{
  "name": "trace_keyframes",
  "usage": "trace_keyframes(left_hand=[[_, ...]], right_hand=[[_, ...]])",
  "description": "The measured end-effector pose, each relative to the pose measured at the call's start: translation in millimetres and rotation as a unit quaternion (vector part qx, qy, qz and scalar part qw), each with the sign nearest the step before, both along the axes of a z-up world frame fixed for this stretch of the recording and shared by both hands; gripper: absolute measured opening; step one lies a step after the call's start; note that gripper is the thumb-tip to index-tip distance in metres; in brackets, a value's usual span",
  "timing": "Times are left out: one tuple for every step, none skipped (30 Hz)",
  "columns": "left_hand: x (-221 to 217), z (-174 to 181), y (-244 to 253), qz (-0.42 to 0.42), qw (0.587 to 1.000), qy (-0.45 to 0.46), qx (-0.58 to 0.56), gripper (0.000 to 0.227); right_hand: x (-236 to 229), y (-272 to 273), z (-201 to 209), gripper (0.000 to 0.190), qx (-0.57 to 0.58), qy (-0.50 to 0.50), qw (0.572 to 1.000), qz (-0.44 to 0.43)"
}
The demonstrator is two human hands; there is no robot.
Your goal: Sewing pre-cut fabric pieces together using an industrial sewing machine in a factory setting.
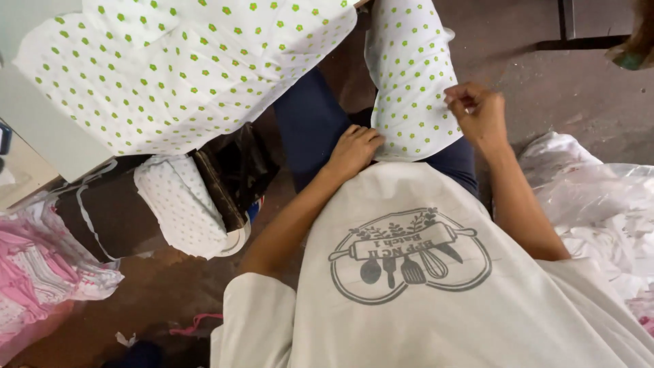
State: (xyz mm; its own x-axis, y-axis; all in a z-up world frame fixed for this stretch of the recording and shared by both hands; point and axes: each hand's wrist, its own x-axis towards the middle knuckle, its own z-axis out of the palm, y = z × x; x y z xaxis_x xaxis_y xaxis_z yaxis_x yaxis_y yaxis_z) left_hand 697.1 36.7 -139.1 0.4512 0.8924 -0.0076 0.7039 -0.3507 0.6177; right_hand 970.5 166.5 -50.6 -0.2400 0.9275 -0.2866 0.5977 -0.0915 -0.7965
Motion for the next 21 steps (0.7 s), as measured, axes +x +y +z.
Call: trace_keyframes(left_hand=[[-2, 4, 4, -0.004, 1.000, -0.010, 0.021, 0.012], [-4, 9, 9, -0.008, 0.999, -0.021, 0.041, 0.016], [-4, 24, 16, -0.010, 0.999, -0.021, 0.044, 0.016], [-5, 38, 23, -0.036, 0.999, -0.018, 0.015, 0.011], [-5, 53, 29, -0.061, 0.998, -0.016, -0.015, 0.016], [4, 24, 26, -0.063, 0.998, -0.016, -0.013, 0.016], [12, -5, 23, -0.065, 0.996, -0.028, 0.060, 0.009], [19, -33, 21, -0.065, 0.988, -0.041, 0.132, 0.007], [17, -22, 30, -0.071, 0.987, -0.040, 0.139, 0.007], [15, -12, 40, -0.095, 0.992, -0.040, 0.075, 0.013], [15, 0, 43, -0.119, 0.992, -0.043, 0.004, 0.020], [12, 7, 65, -0.125, 0.991, -0.043, 0.006, 0.020], [12, 15, 82, -0.095, 0.988, -0.108, -0.054, 0.018], [11, 22, 99, -0.064, 0.976, -0.172, -0.114, 0.018], [17, -16, 114, -0.063, 0.977, -0.170, -0.110, 0.018], [24, -53, 130, 0.089, 0.935, -0.245, -0.242, 0.015], [30, -90, 145, 0.234, 0.848, -0.307, -0.364, 0.019], [22, -42, 154, 0.232, 0.849, -0.306, -0.362, 0.019], [17, 6, 164, 0.277, 0.806, -0.326, -0.410, 0.055], [12, 55, 173, 0.320, 0.757, -0.343, -0.455, 0.091], [13, 40, 174, 0.316, 0.760, -0.343, -0.451, 0.091]], right_hand=[[0, -6, -3, 0.015, -0.016, 0.018, 1.000, 0.006], [0, -11, -5, 0.018, -0.031, 0.036, 0.999, 0.012], [0, -13, -3, 0.018, -0.028, 0.036, 0.999, 0.011], [0, -15, -1, 0.018, -0.040, 0.040, 0.998, 0.008], [1, -18, 1, 0.017, -0.053, 0.044, 0.998, 0.005], [5, -17, -1, 0.017, -0.051, 0.044, 0.998, 0.003], [8, -17, -3, 0.017, -0.059, 0.047, 0.997, -0.001], [12, -16, -5, 0.016, -0.066, 0.050, 0.996, -0.006], [14, -14, -2, 0.016, -0.059, 0.052, 0.997, -0.010], [16, -12, 1, 0.015, -0.067, 0.059, 0.996, -0.021], [19, -15, 5, 0.015, -0.081, 0.064, 0.994, -0.033], [15, -11, 7, 0.015, -0.079, 0.064, 0.994, -0.038], [12, -8, 8, 0.014, -0.098, 0.089, 0.990, -0.058], [9, -5, 10, 0.013, -0.117, 0.114, 0.984, -0.077], [14, -2, -5, 0.013, -0.113, 0.115, 0.984, -0.075], [19, 1, -20, 0.015, -0.114, 0.113, 0.982, -0.100], [23, 2, -35, 0.017, -0.116, 0.112, 0.978, -0.129], [20, 1, -40, 0.017, -0.114, 0.114, 0.978, -0.131], [20, 1, -44, 0.019, -0.115, 0.118, 0.977, -0.139], [20, 3, -48, 0.021, -0.115, 0.122, 0.975, -0.147], [20, 4, -39, 0.021, -0.110, 0.124, 0.975, -0.149]])
